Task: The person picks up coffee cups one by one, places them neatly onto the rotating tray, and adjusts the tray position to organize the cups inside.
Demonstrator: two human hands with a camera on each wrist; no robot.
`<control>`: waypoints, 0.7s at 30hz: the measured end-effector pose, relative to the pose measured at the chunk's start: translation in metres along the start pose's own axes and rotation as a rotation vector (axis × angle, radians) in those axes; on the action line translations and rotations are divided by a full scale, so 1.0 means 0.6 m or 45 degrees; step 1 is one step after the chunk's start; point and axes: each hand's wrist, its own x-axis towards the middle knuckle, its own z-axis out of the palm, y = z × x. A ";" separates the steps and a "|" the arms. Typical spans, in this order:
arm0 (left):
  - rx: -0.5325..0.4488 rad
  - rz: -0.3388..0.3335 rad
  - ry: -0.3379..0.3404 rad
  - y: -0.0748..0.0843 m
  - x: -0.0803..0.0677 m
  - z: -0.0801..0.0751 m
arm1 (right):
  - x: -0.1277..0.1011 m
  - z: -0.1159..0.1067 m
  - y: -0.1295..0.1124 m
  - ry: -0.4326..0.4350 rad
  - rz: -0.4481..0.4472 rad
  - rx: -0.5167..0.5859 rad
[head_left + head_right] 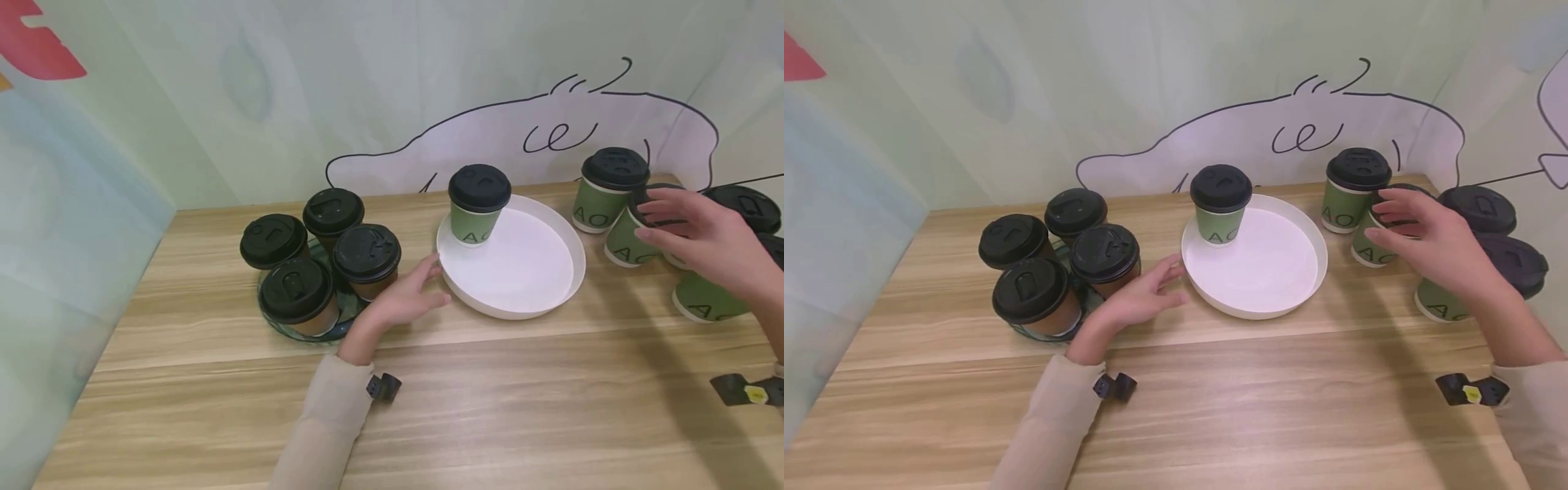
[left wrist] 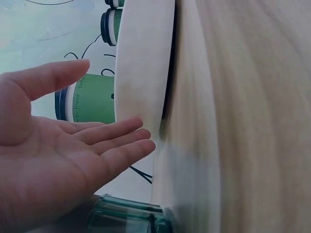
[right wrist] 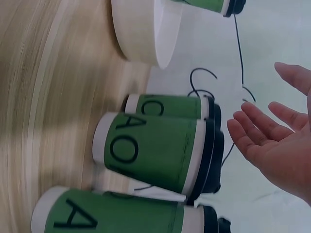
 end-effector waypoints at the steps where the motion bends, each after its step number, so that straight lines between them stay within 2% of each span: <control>1: -0.001 0.003 -0.004 0.000 0.001 0.000 | 0.000 -0.002 0.009 0.007 0.010 -0.009; 3: 0.005 0.006 -0.008 0.000 0.001 0.000 | 0.004 -0.006 0.029 0.013 0.026 -0.009; 6: 0.016 -0.004 -0.002 0.002 -0.001 -0.003 | 0.014 -0.005 0.085 0.075 0.028 -0.034; 10: -0.001 -0.025 0.012 0.005 -0.005 -0.006 | 0.020 -0.007 0.146 0.197 -0.035 -0.001; 12: -0.011 -0.026 0.010 0.005 -0.006 -0.006 | 0.016 -0.012 0.149 0.251 -0.072 0.039; 17: -0.006 0.016 0.000 0.004 -0.003 -0.003 | -0.004 -0.030 0.111 0.339 -0.042 0.093; 19: 0.005 0.015 0.000 0.003 -0.003 -0.002 | -0.009 -0.035 0.112 0.353 -0.019 0.109; 21: 0.023 0.001 0.005 0.003 -0.003 -0.002 | -0.009 -0.037 0.132 0.357 0.007 0.095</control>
